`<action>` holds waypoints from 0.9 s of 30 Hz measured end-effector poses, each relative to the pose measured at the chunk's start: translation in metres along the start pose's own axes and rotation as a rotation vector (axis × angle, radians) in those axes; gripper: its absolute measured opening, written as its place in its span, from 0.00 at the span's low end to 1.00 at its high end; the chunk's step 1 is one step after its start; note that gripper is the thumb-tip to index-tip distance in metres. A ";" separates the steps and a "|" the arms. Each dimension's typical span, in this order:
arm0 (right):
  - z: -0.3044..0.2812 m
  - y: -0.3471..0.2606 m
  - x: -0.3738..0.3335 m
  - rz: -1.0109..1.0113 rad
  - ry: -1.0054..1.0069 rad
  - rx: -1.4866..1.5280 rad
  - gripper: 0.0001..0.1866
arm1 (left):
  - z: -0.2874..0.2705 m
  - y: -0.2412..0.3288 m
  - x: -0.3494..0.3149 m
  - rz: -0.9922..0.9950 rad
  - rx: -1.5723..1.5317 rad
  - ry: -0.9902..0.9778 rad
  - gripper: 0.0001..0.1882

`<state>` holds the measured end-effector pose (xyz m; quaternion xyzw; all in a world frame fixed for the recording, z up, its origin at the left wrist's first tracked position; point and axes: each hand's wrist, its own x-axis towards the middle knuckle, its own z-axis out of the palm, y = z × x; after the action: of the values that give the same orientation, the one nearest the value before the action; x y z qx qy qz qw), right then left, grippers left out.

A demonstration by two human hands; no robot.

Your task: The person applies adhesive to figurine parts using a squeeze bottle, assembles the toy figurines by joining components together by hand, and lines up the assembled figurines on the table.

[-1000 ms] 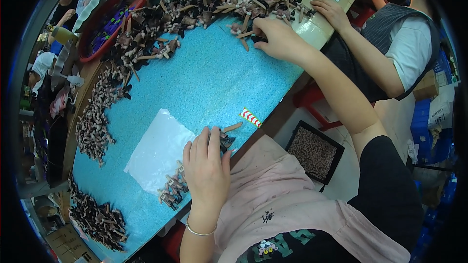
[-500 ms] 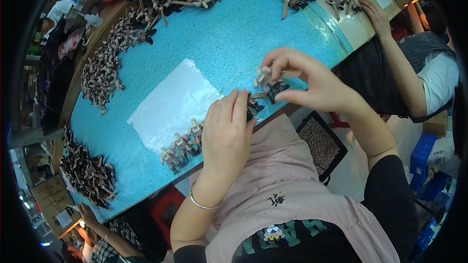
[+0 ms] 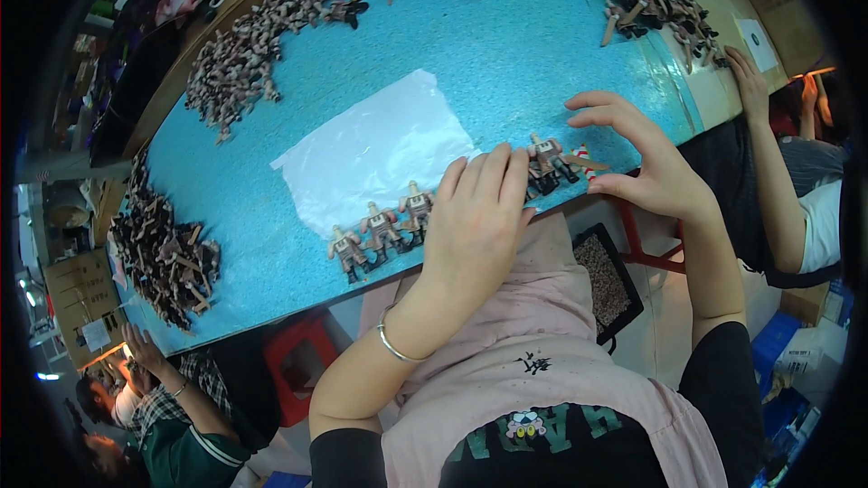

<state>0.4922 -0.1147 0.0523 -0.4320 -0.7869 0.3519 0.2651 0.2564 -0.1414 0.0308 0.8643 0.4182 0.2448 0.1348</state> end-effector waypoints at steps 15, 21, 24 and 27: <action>0.027 -0.020 0.031 -0.277 -0.145 -0.318 0.34 | -0.023 -0.009 -0.024 -0.068 0.068 0.013 0.32; 0.052 -0.027 0.041 -0.344 -0.172 -0.517 0.38 | -0.042 -0.035 -0.049 -0.131 0.253 -0.036 0.36; 0.070 -0.027 0.046 -0.393 -0.140 -0.536 0.36 | -0.041 -0.046 -0.058 -0.117 0.249 -0.028 0.35; 0.082 -0.032 0.051 -0.423 -0.129 -0.541 0.35 | -0.043 -0.054 -0.064 -0.075 0.217 0.000 0.35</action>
<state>0.3918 -0.1091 0.0331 -0.2907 -0.9390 0.0944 0.1579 0.1636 -0.1579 0.0237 0.8575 0.4743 0.1929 0.0495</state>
